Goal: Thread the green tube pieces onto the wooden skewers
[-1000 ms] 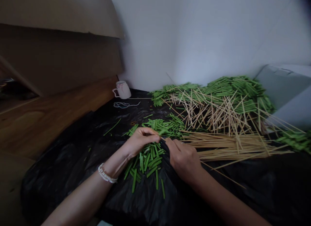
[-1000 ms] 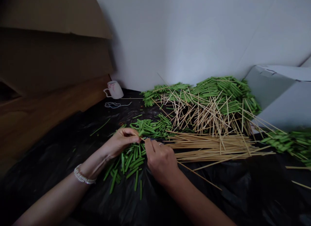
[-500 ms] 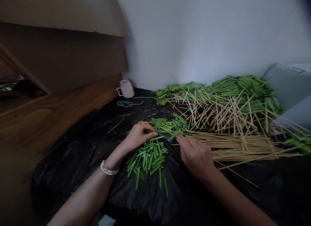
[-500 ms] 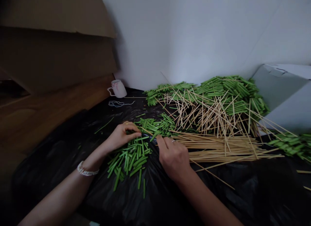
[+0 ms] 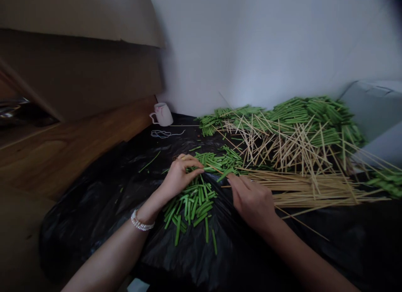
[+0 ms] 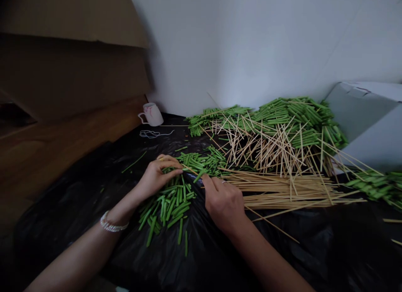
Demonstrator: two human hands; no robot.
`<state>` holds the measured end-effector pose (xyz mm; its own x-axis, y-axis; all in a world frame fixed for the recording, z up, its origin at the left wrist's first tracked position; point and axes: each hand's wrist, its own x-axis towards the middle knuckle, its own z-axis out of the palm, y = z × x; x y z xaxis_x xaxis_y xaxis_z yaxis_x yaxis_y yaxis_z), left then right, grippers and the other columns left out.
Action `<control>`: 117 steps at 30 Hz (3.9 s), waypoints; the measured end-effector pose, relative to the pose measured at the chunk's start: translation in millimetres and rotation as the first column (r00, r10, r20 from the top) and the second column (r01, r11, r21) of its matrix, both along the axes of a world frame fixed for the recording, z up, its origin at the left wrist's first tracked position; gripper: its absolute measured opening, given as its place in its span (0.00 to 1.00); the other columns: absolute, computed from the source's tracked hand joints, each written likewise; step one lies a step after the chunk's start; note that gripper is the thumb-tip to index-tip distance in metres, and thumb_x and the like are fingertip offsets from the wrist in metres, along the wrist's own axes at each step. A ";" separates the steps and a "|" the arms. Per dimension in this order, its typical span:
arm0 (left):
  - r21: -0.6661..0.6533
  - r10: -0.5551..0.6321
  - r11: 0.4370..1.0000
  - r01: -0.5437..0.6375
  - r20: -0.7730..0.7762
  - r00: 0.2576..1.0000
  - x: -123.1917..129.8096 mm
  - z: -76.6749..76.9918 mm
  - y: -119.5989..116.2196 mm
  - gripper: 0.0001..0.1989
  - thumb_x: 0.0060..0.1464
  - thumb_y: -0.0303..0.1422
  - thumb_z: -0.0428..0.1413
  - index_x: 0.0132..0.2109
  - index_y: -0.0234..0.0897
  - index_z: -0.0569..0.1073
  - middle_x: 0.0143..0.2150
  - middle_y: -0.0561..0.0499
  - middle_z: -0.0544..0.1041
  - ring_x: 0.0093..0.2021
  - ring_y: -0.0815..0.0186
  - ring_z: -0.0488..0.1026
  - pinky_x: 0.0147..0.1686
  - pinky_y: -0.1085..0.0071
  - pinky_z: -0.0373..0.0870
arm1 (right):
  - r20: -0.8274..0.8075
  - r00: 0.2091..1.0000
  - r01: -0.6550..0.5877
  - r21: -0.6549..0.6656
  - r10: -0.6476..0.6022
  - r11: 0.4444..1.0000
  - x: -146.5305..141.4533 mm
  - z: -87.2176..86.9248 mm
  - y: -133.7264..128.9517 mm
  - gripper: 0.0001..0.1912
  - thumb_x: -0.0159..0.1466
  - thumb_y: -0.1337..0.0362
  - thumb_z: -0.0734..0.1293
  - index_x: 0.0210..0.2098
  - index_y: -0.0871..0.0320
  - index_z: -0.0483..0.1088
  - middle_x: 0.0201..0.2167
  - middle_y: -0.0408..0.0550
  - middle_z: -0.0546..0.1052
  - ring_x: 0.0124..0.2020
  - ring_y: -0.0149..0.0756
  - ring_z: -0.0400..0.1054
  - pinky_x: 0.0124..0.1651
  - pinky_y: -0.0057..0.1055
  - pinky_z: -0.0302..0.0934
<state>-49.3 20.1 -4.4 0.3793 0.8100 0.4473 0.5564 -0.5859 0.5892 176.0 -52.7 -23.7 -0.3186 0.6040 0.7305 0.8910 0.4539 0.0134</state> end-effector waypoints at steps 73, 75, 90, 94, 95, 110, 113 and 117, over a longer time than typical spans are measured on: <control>-0.580 0.156 0.749 0.320 0.624 0.766 11.0 0.5 -10.5 0.09 0.41 0.35 0.68 0.30 0.34 0.80 0.28 0.49 0.81 0.28 0.68 0.75 0.35 0.72 0.72 | -0.115 0.987 -0.126 -0.102 0.114 0.987 -13.6 -3.2 -6.5 0.16 0.65 0.73 0.57 0.46 0.63 0.72 0.26 0.45 0.74 0.26 0.30 0.68 0.31 0.27 0.57; -0.576 0.152 0.758 0.306 0.612 0.776 10.3 0.5 -10.3 0.10 0.40 0.36 0.68 0.29 0.34 0.80 0.28 0.49 0.80 0.28 0.68 0.75 0.34 0.71 0.72 | -0.124 0.985 -0.132 -0.102 0.119 0.986 -13.8 -4.2 -6.2 0.16 0.65 0.73 0.57 0.47 0.63 0.72 0.27 0.46 0.75 0.27 0.30 0.69 0.31 0.27 0.58; -0.561 -0.017 0.767 0.311 0.467 0.884 9.7 10.1 -13.9 0.13 0.45 0.37 0.66 0.38 0.35 0.81 0.36 0.46 0.82 0.36 0.62 0.77 0.40 0.68 0.72 | -0.078 0.993 -0.092 -0.067 0.087 0.994 -7.2 -1.6 -3.3 0.16 0.66 0.72 0.56 0.47 0.62 0.72 0.27 0.45 0.75 0.27 0.29 0.69 0.31 0.26 0.58; -0.507 0.089 0.854 0.118 0.366 0.926 -15.5 18.7 -2.6 0.13 0.49 0.40 0.62 0.37 0.35 0.81 0.34 0.47 0.82 0.34 0.63 0.76 0.37 0.71 0.71 | -0.099 0.994 -0.043 -0.064 0.036 0.997 2.4 -3.4 1.4 0.14 0.66 0.70 0.57 0.46 0.61 0.72 0.31 0.47 0.78 0.30 0.30 0.71 0.32 0.26 0.59; -0.508 0.077 0.855 0.100 0.316 0.946 -20.9 19.5 0.1 0.13 0.49 0.41 0.62 0.36 0.35 0.81 0.34 0.47 0.82 0.33 0.64 0.76 0.35 0.71 0.70 | -0.096 0.995 -0.041 -0.056 0.036 0.998 3.2 -3.8 1.9 0.14 0.66 0.70 0.58 0.46 0.61 0.72 0.32 0.47 0.78 0.30 0.30 0.71 0.32 0.26 0.59; -0.133 -0.161 0.983 0.130 -0.260 0.952 -21.5 5.3 4.1 0.18 0.49 0.29 0.58 0.49 0.43 0.77 0.53 0.46 0.74 0.54 0.56 0.68 0.57 0.60 0.59 | -0.046 0.998 -0.053 -0.048 0.051 0.997 -0.9 -5.3 -0.3 0.14 0.65 0.71 0.59 0.46 0.62 0.72 0.31 0.46 0.77 0.29 0.29 0.70 0.31 0.27 0.57; -0.118 -0.150 0.986 0.115 -0.351 0.924 -19.5 -1.9 4.1 0.20 0.51 0.32 0.58 0.53 0.44 0.75 0.53 0.46 0.74 0.55 0.55 0.67 0.57 0.58 0.58 | -0.045 0.998 -0.055 -0.060 0.052 0.997 -1.1 -6.1 -0.4 0.15 0.66 0.71 0.58 0.48 0.61 0.72 0.30 0.45 0.77 0.28 0.29 0.70 0.31 0.27 0.57; -0.110 -0.175 0.983 0.146 -0.323 0.930 -16.4 -2.2 4.0 0.14 0.53 0.33 0.57 0.47 0.42 0.78 0.48 0.47 0.77 0.51 0.57 0.70 0.54 0.60 0.63 | -0.046 0.997 -0.063 -0.053 0.061 0.997 -0.9 -6.4 -0.5 0.14 0.66 0.71 0.58 0.48 0.61 0.71 0.30 0.45 0.77 0.27 0.30 0.70 0.31 0.27 0.57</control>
<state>-65.7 24.1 -6.7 0.6217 0.7549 0.2087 0.6302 -0.6404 0.4391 175.1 -53.2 -30.1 -0.3248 0.6233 0.7114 0.8602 0.5074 -0.0519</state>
